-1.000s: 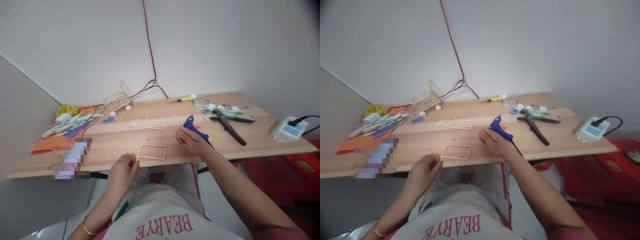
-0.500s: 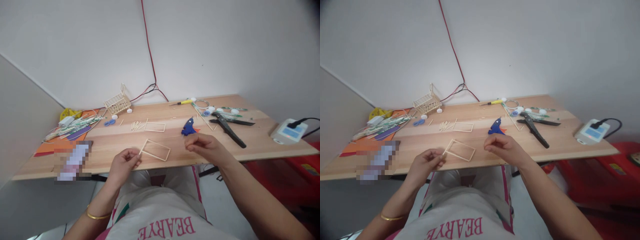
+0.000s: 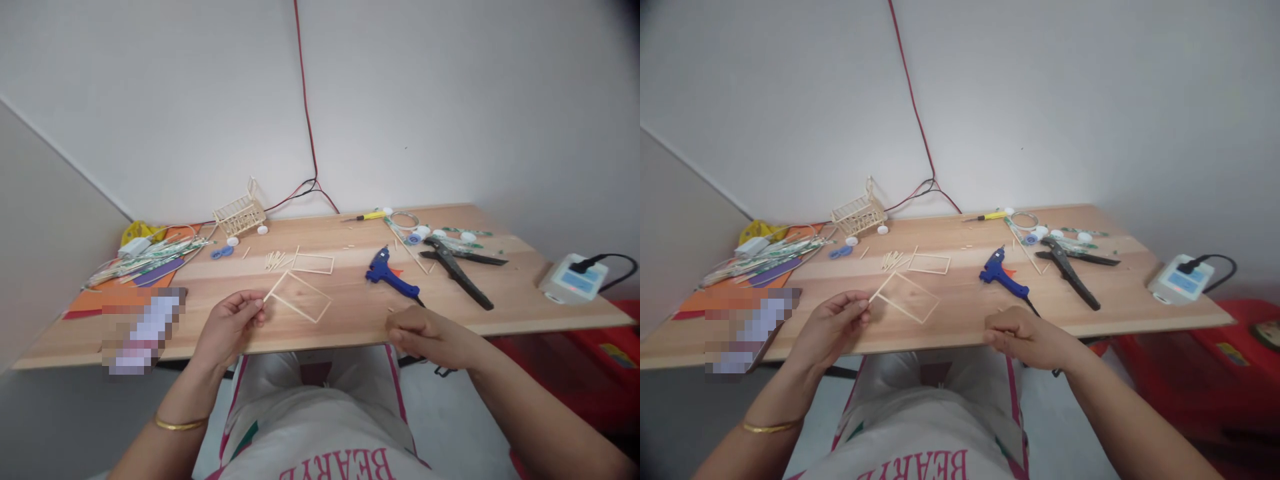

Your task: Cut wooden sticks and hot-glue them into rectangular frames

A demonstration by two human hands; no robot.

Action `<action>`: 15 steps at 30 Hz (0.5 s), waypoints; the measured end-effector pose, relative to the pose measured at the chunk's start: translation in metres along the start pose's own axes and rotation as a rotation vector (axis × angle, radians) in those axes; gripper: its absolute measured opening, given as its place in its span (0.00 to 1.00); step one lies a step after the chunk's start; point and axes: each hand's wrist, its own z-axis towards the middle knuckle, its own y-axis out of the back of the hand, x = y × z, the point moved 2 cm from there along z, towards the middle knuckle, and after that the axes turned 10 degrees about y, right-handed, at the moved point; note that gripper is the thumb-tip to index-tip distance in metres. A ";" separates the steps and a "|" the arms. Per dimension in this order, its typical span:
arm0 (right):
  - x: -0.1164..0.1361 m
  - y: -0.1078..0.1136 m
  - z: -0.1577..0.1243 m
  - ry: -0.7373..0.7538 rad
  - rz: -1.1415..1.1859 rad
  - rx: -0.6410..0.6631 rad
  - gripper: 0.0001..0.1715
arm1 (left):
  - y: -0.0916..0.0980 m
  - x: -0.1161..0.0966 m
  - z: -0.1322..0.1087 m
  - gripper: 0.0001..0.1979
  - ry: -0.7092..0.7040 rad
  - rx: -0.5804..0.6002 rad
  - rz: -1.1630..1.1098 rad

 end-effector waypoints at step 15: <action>-0.004 0.023 -0.003 -0.231 -0.203 0.056 0.24 | 0.048 -0.048 0.035 0.14 -0.133 -0.033 0.103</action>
